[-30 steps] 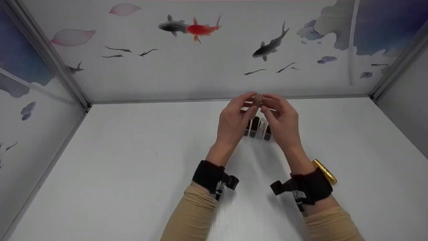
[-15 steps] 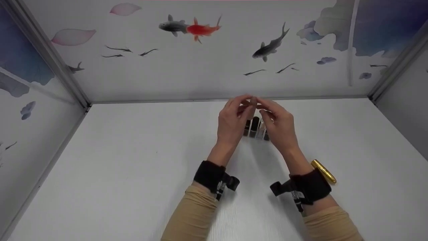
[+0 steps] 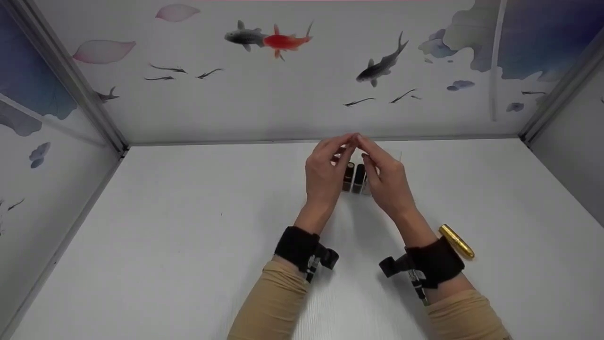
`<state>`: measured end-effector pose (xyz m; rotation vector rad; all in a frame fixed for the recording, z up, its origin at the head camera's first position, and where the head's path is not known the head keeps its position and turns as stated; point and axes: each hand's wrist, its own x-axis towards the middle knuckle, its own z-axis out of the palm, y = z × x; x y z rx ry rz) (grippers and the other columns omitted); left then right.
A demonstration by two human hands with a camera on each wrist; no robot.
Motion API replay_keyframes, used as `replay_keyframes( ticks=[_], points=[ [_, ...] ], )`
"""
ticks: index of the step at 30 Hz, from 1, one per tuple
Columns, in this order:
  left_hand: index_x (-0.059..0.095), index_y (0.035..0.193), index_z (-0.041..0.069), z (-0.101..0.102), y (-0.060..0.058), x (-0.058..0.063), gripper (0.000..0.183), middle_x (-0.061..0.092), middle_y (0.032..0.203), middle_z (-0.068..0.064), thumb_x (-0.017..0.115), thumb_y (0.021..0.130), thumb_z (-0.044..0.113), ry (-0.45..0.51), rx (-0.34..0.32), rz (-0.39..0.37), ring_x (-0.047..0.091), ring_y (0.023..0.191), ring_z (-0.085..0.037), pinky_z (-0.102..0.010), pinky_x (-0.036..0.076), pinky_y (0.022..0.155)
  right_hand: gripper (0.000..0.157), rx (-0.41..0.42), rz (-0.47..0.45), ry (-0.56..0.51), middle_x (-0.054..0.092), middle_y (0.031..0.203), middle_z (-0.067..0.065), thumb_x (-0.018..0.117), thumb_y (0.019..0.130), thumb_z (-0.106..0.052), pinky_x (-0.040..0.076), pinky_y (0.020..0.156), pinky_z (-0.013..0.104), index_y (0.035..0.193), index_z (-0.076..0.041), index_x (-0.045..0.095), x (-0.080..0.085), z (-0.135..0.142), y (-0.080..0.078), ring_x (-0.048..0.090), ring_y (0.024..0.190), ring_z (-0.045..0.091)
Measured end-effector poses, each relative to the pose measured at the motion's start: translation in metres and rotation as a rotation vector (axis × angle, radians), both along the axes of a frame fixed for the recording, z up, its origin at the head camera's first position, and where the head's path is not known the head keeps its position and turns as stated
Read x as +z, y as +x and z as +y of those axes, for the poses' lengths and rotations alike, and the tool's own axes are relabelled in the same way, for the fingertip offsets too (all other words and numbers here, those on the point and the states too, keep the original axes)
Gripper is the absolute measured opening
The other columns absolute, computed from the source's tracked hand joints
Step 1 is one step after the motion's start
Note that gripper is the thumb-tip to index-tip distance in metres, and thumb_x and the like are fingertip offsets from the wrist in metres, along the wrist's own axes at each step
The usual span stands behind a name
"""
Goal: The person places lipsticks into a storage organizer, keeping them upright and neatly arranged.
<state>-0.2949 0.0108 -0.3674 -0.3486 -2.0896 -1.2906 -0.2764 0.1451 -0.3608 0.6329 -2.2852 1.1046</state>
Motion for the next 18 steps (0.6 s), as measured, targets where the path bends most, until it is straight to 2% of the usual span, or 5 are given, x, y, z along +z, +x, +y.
replay_keyframes(
  ticks=[7, 11, 18],
  points=[
    [0.070, 0.128, 0.016, 0.000, -0.001, -0.004, 0.032, 0.074, 0.118, 0.001, 0.065, 0.096, 0.016, -0.032, -0.044, -0.028, 0.070, 0.107, -0.007, -0.009, 0.054, 0.082, 0.048, -0.019, 0.028, 0.078, 0.051, 0.150, 0.017, 0.043, 0.100, 0.011, 0.044, 0.112, 0.041, 0.146, -0.002, 0.049, -0.005, 0.003, -0.003, 0.050, 0.139, 0.030],
    [0.069, 0.128, 0.018, 0.000, -0.002, -0.006, 0.032, 0.075, 0.118, 0.002, 0.063, 0.097, 0.017, -0.057, -0.060, -0.033, 0.071, 0.104, -0.006, -0.010, 0.054, 0.084, 0.051, -0.026, 0.009, 0.094, 0.049, 0.152, 0.016, 0.040, 0.099, 0.012, 0.044, 0.113, 0.042, 0.146, -0.003, 0.049, -0.007, 0.005, -0.004, 0.049, 0.140, 0.030],
    [0.065, 0.133, 0.015, 0.001, -0.003, -0.010, 0.035, 0.069, 0.129, -0.001, 0.061, 0.098, 0.013, -0.177, -0.064, -0.063, 0.066, 0.118, -0.011, -0.014, 0.052, 0.094, 0.050, -0.046, -0.047, 0.115, 0.047, 0.153, 0.016, 0.038, 0.100, 0.011, 0.042, 0.115, 0.044, 0.147, -0.002, 0.047, -0.012, 0.007, -0.008, 0.047, 0.141, 0.030]
  ],
)
